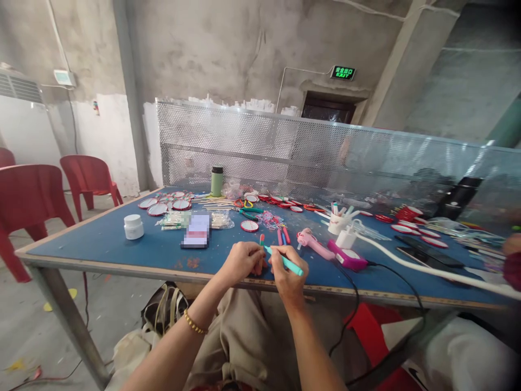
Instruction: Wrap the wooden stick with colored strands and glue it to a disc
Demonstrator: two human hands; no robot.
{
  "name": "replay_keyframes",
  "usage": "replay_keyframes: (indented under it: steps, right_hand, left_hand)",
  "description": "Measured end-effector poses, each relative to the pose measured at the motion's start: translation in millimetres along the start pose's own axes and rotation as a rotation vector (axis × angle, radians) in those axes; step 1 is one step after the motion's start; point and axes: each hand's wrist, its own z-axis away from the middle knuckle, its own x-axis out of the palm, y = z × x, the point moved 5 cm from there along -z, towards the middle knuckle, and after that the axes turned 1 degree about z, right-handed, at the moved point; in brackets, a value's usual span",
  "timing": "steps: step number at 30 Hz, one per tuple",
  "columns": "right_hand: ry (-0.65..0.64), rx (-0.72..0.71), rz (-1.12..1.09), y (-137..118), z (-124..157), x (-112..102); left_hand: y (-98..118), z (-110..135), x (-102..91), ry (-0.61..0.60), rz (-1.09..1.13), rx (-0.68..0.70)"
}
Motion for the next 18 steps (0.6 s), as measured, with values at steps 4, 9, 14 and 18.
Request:
replay_keyframes:
  steps: [4,9,14,18]
  right_hand:
    - [-0.006,-0.033,0.021,-3,-1,1]
    - [0.025,0.019,-0.027,0,1,-1]
    - [0.043,0.070,-0.075,5,3,-1]
    - [0.075,0.099,-0.109,8,3,-1]
  left_hand:
    - [3,1,-0.4,-0.010,0.007,-0.005]
    - [0,1,0.8,-0.020,0.080,-0.035]
    - [0,0,2.3,-0.076,0.157,-0.040]
    - [-1,0,1.2,-0.101,0.168,-0.051]
